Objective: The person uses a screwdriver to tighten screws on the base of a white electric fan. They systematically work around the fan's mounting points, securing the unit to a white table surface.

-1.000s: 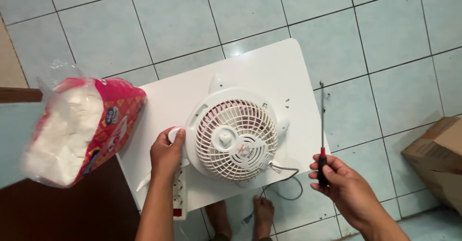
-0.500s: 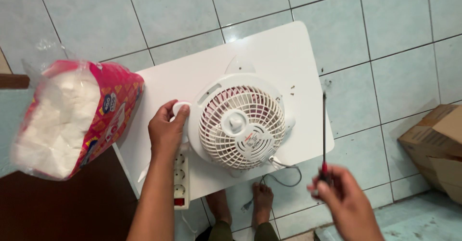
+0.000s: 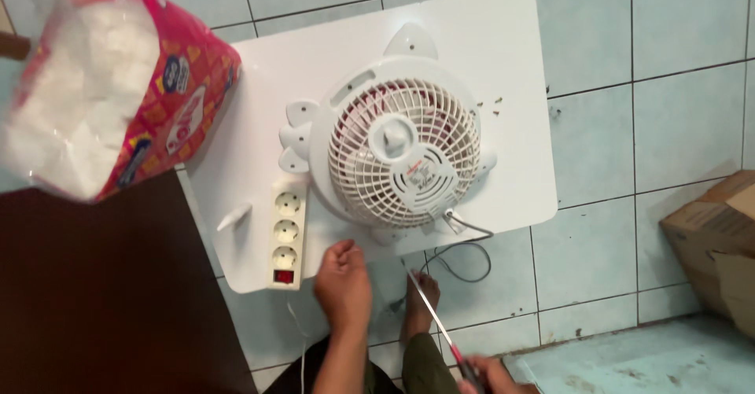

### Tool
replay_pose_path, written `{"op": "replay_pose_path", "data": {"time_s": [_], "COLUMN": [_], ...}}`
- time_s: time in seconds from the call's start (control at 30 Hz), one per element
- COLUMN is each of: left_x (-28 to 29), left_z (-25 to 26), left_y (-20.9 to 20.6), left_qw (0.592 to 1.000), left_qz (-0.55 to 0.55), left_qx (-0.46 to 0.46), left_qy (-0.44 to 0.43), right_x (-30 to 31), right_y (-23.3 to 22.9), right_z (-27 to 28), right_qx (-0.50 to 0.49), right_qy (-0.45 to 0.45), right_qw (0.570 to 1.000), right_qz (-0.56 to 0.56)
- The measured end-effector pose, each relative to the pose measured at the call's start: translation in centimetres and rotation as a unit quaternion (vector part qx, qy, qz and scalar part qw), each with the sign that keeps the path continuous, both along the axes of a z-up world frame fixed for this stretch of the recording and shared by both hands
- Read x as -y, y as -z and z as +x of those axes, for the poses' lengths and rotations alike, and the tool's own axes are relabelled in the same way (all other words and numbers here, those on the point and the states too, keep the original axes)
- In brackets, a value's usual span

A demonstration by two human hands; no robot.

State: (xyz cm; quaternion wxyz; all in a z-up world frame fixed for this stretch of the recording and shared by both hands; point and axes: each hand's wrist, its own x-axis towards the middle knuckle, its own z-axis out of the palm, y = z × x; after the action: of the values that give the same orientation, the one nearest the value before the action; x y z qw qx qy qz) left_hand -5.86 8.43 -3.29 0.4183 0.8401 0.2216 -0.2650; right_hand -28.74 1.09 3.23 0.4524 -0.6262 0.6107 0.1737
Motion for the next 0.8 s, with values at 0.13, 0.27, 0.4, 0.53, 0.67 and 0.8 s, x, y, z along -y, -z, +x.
{"op": "replay_pose_path", "data": {"time_s": [0.13,0.27,0.4,0.53,0.67,0.8], "left_x": [0.4,1.5,2.7,2.4,2.3,2.9], "left_z": [-1.9,-2.5,-4.1,-4.7,-5.1,-4.7], "left_y": [1.3,4.3,8.4,9.1,8.4,8.3], "left_qw": [0.995,0.997,0.963,0.960,0.962,0.967], "left_qz": [0.024,-0.040,-0.206,-0.219,-0.224,-0.214], "left_qx": [0.014,-0.056,-0.008,0.008,0.033,0.079], "left_qy": [0.091,-0.018,-0.176,-0.173,-0.153,-0.113], "right_x": [2.8,4.4,4.7,4.0,3.2,3.1], "right_y": [-2.8,-5.1,-5.6,-5.1,-4.9,-5.0], "right_z": [4.1,7.6,8.5,8.0,7.6,8.3], "right_qx": [0.006,-0.007,-0.027,-0.020,-0.010,-0.013], "right_qy": [-0.077,-0.125,-0.148,-0.133,-0.120,-0.100], "right_qw": [0.995,0.991,0.988,0.990,0.992,0.994], "right_qz": [-0.059,-0.055,-0.047,-0.030,-0.027,-0.034]}}
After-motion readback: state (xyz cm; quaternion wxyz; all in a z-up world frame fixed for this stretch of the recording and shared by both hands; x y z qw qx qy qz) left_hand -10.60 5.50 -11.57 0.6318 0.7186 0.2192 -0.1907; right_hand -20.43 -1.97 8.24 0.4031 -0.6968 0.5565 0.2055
